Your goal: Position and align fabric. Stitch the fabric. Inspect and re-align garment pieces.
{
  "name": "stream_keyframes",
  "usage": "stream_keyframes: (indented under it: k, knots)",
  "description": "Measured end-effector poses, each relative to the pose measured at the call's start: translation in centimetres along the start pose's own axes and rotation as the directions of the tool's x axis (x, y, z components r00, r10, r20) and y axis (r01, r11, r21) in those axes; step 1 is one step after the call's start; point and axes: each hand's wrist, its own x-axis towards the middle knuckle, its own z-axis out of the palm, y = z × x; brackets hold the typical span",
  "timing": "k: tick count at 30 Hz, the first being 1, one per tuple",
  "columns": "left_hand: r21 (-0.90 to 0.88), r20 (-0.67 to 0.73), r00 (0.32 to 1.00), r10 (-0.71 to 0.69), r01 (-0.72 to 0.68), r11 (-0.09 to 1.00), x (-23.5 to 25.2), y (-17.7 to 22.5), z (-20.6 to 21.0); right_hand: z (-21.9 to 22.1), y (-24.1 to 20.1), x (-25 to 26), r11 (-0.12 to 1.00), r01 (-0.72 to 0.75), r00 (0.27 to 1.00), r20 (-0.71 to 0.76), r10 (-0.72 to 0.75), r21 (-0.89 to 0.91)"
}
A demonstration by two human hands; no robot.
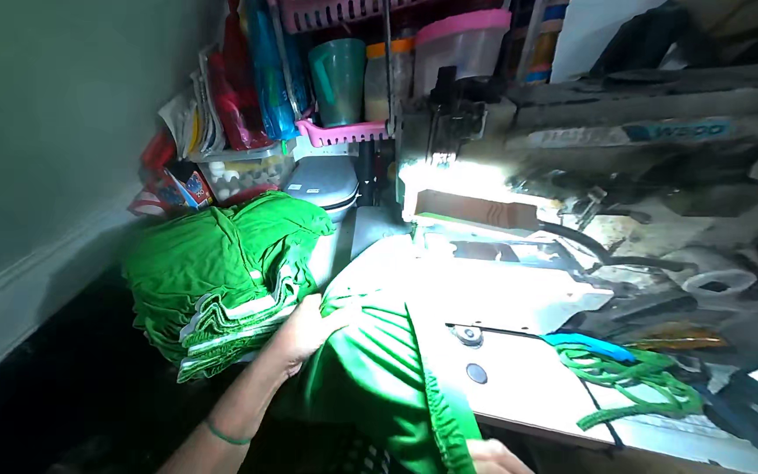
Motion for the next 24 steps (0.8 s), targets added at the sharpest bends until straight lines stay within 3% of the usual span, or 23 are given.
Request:
stream_keyframes:
  k: [2,4,6,12,14,16,18,20,22,24]
  knots:
    - [0.205,-0.063,0.995,0.082,-0.068,0.977,1.5,0.9,0.1,0.0,1.0,0.9,0.999,-0.021,1.0,-0.02,0.02,-0.037]
    - [0.481,-0.101,0.983,0.155,-0.088,0.872,2.9,2.0,0.1,0.0,1.6,1.7,0.992,-0.049,0.998,-0.054,0.043,-0.113]
    - [0.645,-0.086,0.975,0.204,-0.101,0.758,3.9,3.3,-0.1,0.0,2.2,2.6,0.987,-0.075,0.994,-0.085,0.063,-0.145]
    - [0.789,-0.048,0.989,0.141,-0.049,0.612,10.1,5.5,-0.3,0.6,5.2,6.0,0.972,-0.145,0.964,-0.247,0.097,-0.187]
    - [0.812,-0.05,0.99,0.135,-0.039,0.583,12.2,5.6,-0.3,0.6,5.6,7.7,0.95,-0.233,0.946,-0.276,0.171,-0.21]
    - [0.812,-0.068,0.977,0.2,-0.062,0.58,13.4,5.7,0.2,0.4,5.8,9.7,0.934,-0.297,0.929,-0.285,0.235,-0.199]
    - [0.829,-0.053,0.931,0.362,-0.161,0.535,13.6,5.8,0.9,0.0,5.7,11.3,0.93,-0.334,0.921,-0.264,0.287,-0.153]
    - [0.854,0.091,0.877,0.471,-0.312,0.417,12.1,6.9,1.6,-0.4,5.8,12.7,0.945,-0.313,0.926,-0.25,0.282,-0.091]
    - [0.894,0.31,0.886,0.345,-0.395,0.21,8.2,9.8,2.5,-0.9,5.4,14.0,0.945,-0.327,0.927,-0.204,0.315,-0.025]
    - [0.828,0.534,0.708,0.462,-0.548,-0.117,7.2,9.4,1.6,-1.5,4.6,15.0,0.918,-0.396,0.905,-0.159,0.395,0.027]
